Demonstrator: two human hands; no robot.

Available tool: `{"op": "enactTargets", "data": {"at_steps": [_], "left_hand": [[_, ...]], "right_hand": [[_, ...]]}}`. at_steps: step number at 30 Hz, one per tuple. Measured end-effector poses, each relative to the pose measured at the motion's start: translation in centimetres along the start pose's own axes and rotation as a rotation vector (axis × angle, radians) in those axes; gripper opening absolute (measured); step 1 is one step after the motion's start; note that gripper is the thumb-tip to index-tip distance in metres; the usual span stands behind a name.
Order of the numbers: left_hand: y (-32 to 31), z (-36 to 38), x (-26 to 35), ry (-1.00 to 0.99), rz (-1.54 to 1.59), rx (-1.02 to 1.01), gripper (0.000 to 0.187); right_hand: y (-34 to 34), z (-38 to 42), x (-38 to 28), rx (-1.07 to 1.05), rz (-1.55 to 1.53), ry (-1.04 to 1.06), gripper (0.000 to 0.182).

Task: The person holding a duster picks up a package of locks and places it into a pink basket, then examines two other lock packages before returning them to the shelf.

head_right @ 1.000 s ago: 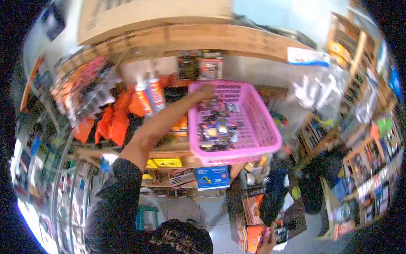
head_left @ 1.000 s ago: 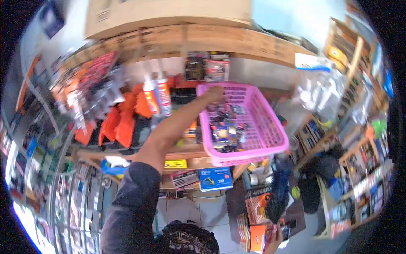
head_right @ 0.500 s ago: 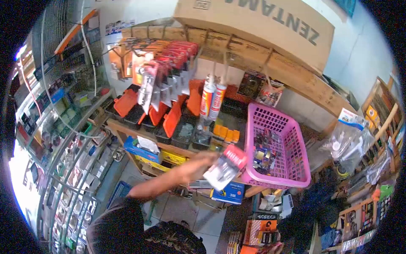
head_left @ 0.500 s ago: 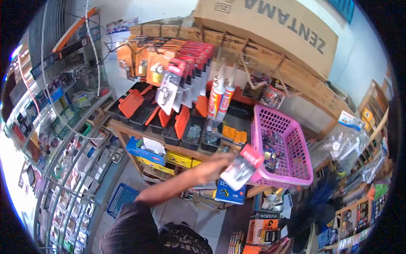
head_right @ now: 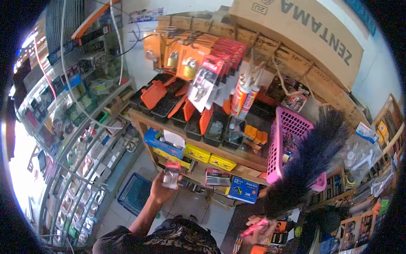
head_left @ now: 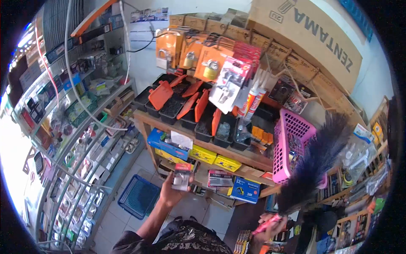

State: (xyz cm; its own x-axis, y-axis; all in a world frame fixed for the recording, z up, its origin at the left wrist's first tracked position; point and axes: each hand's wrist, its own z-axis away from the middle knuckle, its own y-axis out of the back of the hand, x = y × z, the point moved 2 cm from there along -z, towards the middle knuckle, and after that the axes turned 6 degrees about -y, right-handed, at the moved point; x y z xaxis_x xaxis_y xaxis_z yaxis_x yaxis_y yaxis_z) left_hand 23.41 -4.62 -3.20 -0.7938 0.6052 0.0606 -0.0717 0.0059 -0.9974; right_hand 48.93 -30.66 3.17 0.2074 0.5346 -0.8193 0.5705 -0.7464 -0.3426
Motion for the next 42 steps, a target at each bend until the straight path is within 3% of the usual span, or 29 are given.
{"op": "enactTargets", "data": {"at_steps": [2,5,8,10,12,13,14,16,23,25,26,28,29,31,32,34,38,40,41,42], "left_hand": [[-0.7,-0.6,1.5,-0.057,0.036,-0.038,0.059],[-4.1,-1.2,3.2,-0.208,-0.106,-0.105,0.064],[-6.4,-1.3,4.5,-0.237,-0.181,-0.202,0.067],[-7.7,-1.3,4.7,-0.240,-0.192,-0.240,0.065],[-8.8,-1.3,4.9,-0.223,-0.101,-0.308,0.063],[-8.5,-1.5,5.0,-0.256,-0.118,0.023,0.060],[-5.8,-1.9,5.3,-0.286,-0.126,-0.002,0.057],[-9.0,-1.8,5.0,-0.234,-0.506,-0.231,0.059],[-11.1,-2.2,4.9,-0.441,-0.304,-0.249,0.061],[-12.6,-2.0,5.3,-0.567,-0.548,-0.031,0.058],[-11.7,-2.1,5.6,-0.551,-0.553,-0.030,0.058],[-9.1,-2.3,6.1,-0.721,-0.949,-0.046,0.055],[-8.3,-1.9,5.1,-0.681,-0.954,-0.058,0.055],[-6.4,-1.0,3.0,-0.275,-0.448,0.002,0.051],[-5.6,-1.1,2.3,-0.254,-0.454,-0.003,0.051],[-5.0,-1.3,1.1,-0.341,-0.482,-0.294,0.048],[-9.7,-1.4,4.8,-0.475,-0.746,-0.205,0.044],[-9.7,-1.9,6.2,-0.293,-0.386,-0.142,0.045],[-9.3,-1.6,5.8,-0.298,-0.388,-0.137,0.045],[-8.1,-1.3,4.6,-0.240,-0.386,0.020,0.043]], "right_hand": [[-3.3,0.9,0.2,-0.115,0.013,-0.016,0.053],[-3.6,4.1,3.4,-0.207,-0.078,-0.044,0.056],[-3.6,6.7,5.2,-0.270,-0.052,-0.031,0.058],[-2.8,8.7,7.9,-0.269,0.153,-0.156,0.038],[-2.6,8.3,6.6,-0.422,0.732,-0.098,0.013],[-5.5,6.9,4.6,-0.579,0.646,-0.210,0.014],[-8.8,5.3,3.1,-0.736,0.553,-0.327,0.014],[-9.7,5.0,3.8,-0.739,0.581,-0.300,0.013],[-11.4,5.8,5.1,-0.730,0.458,-0.201,0.019],[-11.0,6.1,5.4,-0.734,0.494,-0.184,0.021],[-11.1,6.2,5.6,-0.719,0.498,-0.193,0.021],[-11.6,5.9,6.0,-0.670,0.447,-0.240,0.021],[-11.3,6.1,6.2,-0.726,0.502,-0.351,0.023],[-12.2,5.9,6.5,-0.696,0.459,-0.324,0.024],[-12.9,5.6,6.5,-0.714,0.405,-0.278,0.026],[-13.2,5.1,6.5,-0.705,0.379,-0.299,0.026],[-10.9,4.2,6.6,-0.727,0.393,-0.374,0.030],[-9.0,3.6,6.9,-0.702,0.425,-0.403,0.029],[-8.7,3.3,6.7,-0.695,0.439,-0.424,0.026],[-8.7,3.1,6.8,-0.696,0.435,-0.432,0.026]]}}
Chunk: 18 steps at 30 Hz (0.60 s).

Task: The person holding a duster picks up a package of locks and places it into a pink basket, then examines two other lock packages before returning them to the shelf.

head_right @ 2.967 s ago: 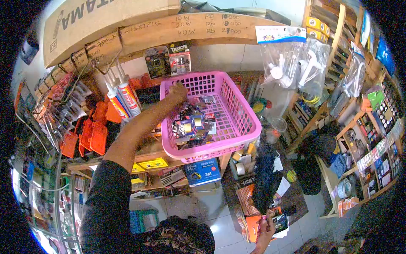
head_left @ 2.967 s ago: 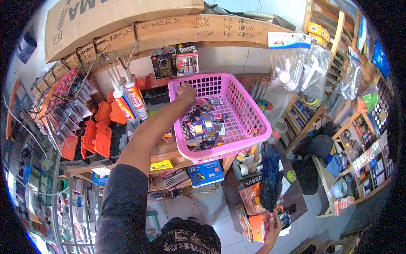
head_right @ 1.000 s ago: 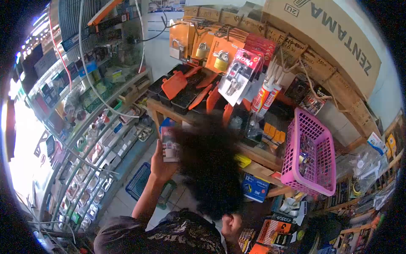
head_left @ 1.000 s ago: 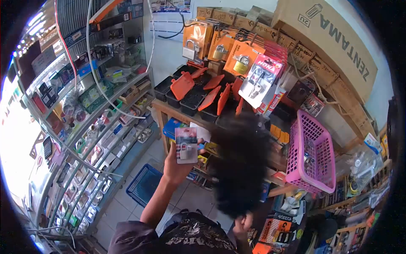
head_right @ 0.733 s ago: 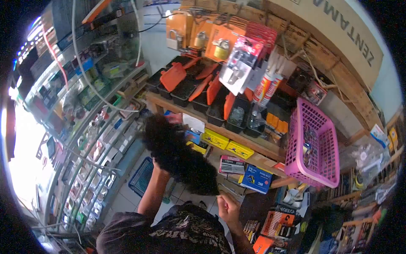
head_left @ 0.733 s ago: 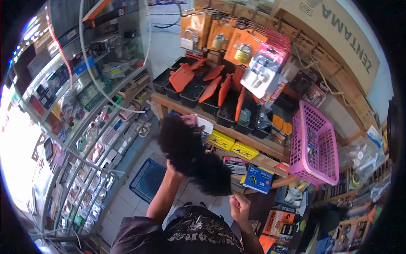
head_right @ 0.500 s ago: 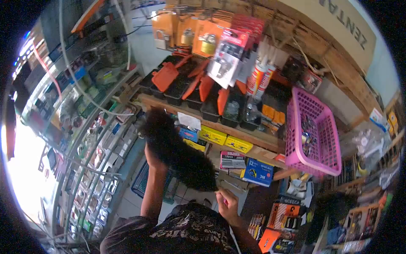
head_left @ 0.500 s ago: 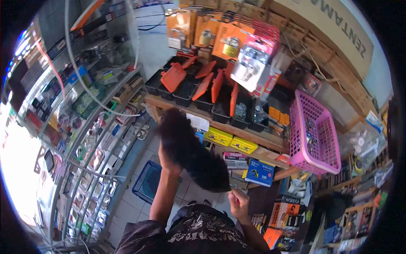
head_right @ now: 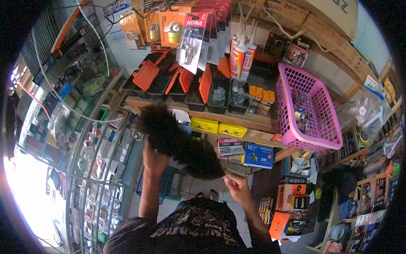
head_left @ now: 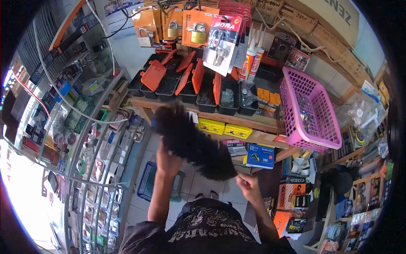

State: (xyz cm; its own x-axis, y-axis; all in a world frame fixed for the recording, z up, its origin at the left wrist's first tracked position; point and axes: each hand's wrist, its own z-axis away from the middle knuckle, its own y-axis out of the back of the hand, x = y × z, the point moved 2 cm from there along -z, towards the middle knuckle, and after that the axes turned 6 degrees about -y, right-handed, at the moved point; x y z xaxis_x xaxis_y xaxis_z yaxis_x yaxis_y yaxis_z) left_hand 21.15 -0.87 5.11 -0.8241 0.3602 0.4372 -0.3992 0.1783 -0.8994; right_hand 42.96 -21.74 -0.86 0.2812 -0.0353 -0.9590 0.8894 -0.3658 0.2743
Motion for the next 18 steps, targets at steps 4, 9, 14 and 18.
{"op": "enactTargets", "data": {"at_steps": [4,9,14,18], "left_hand": [[1.5,2.2,-5.9,0.259,-0.281,0.209,0.041],[2.4,0.0,-3.0,0.083,-0.094,0.062,0.040],[3.3,1.6,-3.9,0.077,-0.297,0.098,0.038],[4.5,2.3,-8.0,0.308,-0.069,0.067,0.039]], "right_hand": [[0.4,-2.2,-1.2,0.003,-0.051,-0.017,0.021],[2.5,-2.1,-1.1,-0.071,0.083,0.021,0.026],[3.8,-1.8,-0.6,-0.092,0.135,0.029,0.027],[2.9,-3.7,-1.0,-0.080,0.188,0.112,0.025]]}}
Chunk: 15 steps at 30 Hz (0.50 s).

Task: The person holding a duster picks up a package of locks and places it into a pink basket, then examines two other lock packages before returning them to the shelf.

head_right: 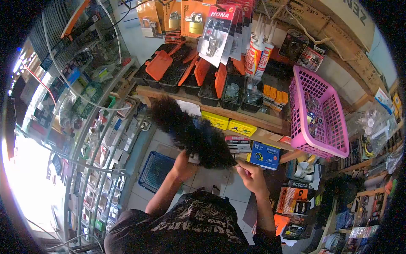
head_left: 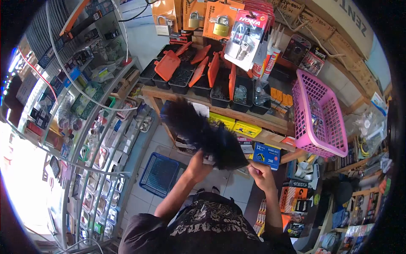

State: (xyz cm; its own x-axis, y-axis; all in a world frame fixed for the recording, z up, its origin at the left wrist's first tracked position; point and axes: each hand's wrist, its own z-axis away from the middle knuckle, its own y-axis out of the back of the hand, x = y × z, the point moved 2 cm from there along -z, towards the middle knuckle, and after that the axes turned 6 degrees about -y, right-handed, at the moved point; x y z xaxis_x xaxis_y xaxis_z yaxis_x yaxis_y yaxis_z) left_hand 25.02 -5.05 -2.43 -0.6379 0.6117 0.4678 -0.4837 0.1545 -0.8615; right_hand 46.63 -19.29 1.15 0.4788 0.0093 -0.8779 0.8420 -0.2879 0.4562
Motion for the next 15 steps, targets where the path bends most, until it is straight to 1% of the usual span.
{"op": "enactTargets", "data": {"at_steps": [2,4,5,6,8,9,10,11,12,13,14,15], "left_hand": [[0.8,-0.7,1.5,-0.025,0.060,-0.025,0.040],[1.4,-0.9,4.0,0.007,0.335,-0.466,0.042],[-2.3,0.4,5.8,-0.073,0.199,-0.223,0.043],[-2.3,0.4,5.7,-0.082,0.199,-0.222,0.043],[-1.8,0.7,4.9,-0.050,0.061,-0.038,0.044],[-1.7,0.9,3.4,-0.016,0.027,0.197,0.045],[0.1,0.6,2.0,-0.010,0.025,0.199,0.045],[2.4,-0.6,0.1,0.056,0.238,-0.132,0.045],[1.6,-0.7,-0.4,0.119,0.451,-0.466,0.044],[2.3,-1.4,-0.9,0.014,0.136,-0.053,0.042],[-0.1,-1.1,0.5,0.016,0.133,-0.057,0.042],[-2.6,-0.8,2.4,-0.075,0.125,-0.007,0.041]], "right_hand": [[0.7,0.1,0.1,-0.029,0.008,-0.023,0.025],[1.6,0.3,0.1,-0.063,0.012,-0.039,0.024],[2.1,0.7,0.0,-0.062,0.012,-0.054,0.024],[2.5,1.0,0.0,-0.063,0.011,-0.069,0.024],[2.1,0.8,0.6,-0.040,-0.005,-0.050,0.024],[1.7,0.5,0.6,-0.066,0.033,-0.066,0.025],[1.2,0.1,0.4,-0.089,0.072,-0.085,0.026],[0.6,-0.2,0.0,-0.084,0.074,-0.092,0.026],[-0.4,-0.7,-0.6,-0.058,-0.001,-0.139,0.026],[-1.3,-0.9,-1.0,-0.030,-0.077,-0.181,0.026],[-2.1,-0.8,-1.5,-0.025,-0.078,-0.180,0.026],[-2.8,-0.6,-1.8,-0.013,-0.116,-0.203,0.027]]}}
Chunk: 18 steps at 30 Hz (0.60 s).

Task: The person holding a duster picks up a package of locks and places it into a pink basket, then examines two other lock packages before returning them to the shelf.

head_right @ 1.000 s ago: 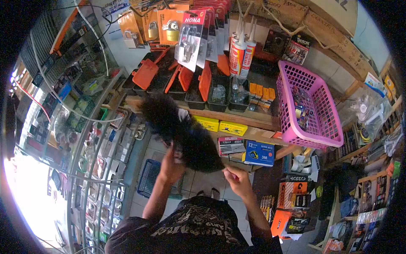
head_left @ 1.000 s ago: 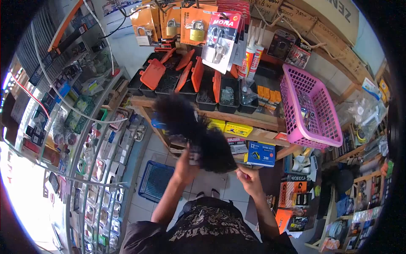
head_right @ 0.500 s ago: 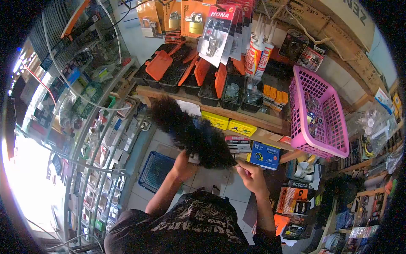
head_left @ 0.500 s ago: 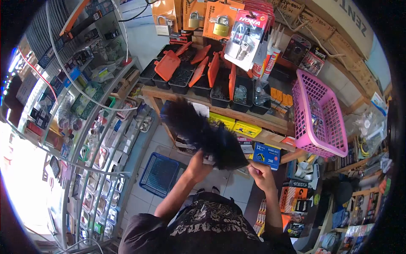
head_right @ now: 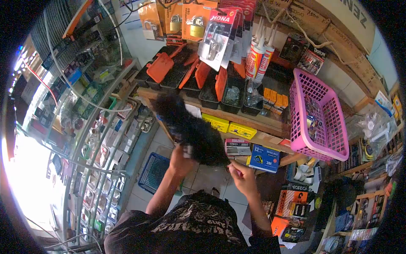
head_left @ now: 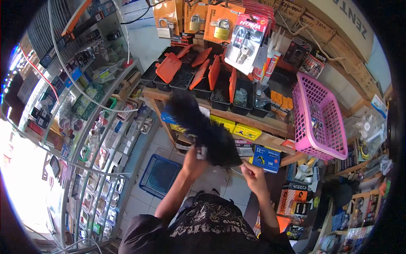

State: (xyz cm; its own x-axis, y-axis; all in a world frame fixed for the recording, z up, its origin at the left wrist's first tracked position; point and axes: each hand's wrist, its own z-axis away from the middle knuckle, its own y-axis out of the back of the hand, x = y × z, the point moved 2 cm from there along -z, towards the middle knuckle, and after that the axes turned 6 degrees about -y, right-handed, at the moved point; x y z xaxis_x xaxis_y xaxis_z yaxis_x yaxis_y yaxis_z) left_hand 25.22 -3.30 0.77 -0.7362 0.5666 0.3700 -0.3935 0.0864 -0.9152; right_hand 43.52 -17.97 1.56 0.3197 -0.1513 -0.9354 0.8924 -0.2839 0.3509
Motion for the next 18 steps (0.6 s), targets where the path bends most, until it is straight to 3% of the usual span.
{"op": "enactTargets", "data": {"at_steps": [1,2,3,5,7,9,10,11,13,15,17,18], "left_hand": [[-1.2,0.0,1.4,-0.099,-0.008,0.047,0.039],[1.7,-1.3,2.6,-0.116,0.064,-0.099,0.039],[1.7,-1.4,2.9,-0.128,0.064,-0.098,0.039],[1.9,-1.5,3.5,-0.192,-0.075,0.129,0.040],[2.5,-0.8,2.6,-0.115,-0.049,0.156,0.040],[2.3,0.1,1.1,0.056,0.183,-0.207,0.041],[1.7,0.7,-0.1,0.015,-0.026,0.155,0.043],[2.1,0.6,-0.6,0.031,-0.034,0.152,0.043],[3.1,0.3,-1.3,-0.189,-0.314,0.034,0.044],[2.9,0.1,-1.1,-0.068,-0.178,0.102,0.042],[3.7,-0.8,-0.4,0.060,-0.047,0.171,0.040],[4.5,-1.6,0.5,-0.147,-0.226,-0.001,0.045]], "right_hand": [[-0.6,0.5,0.1,0.003,-0.039,-0.022,0.028],[-1.5,1.3,1.5,-0.028,-0.042,-0.079,0.029],[-2.6,2.1,2.8,-0.038,-0.041,-0.073,0.029],[-4.3,3.5,4.1,-0.058,-0.220,-0.086,0.031],[-4.9,4.3,4.1,-0.037,-0.220,-0.063,0.031],[-5.0,4.5,3.5,0.004,-0.227,-0.045,0.030],[-4.9,4.4,3.2,0.007,-0.258,-0.080,0.030],[-4.9,4.3,3.0,0.015,-0.291,-0.116,0.030],[-5.0,3.8,2.6,0.082,-0.259,-0.073,0.030],[-5.2,4.4,2.0,0.162,-0.225,-0.035,0.029],[-5.6,5.4,1.0,0.076,-0.206,-0.064,0.029],[-6.2,6.1,2.2,0.066,-0.189,-0.002,0.030]]}}
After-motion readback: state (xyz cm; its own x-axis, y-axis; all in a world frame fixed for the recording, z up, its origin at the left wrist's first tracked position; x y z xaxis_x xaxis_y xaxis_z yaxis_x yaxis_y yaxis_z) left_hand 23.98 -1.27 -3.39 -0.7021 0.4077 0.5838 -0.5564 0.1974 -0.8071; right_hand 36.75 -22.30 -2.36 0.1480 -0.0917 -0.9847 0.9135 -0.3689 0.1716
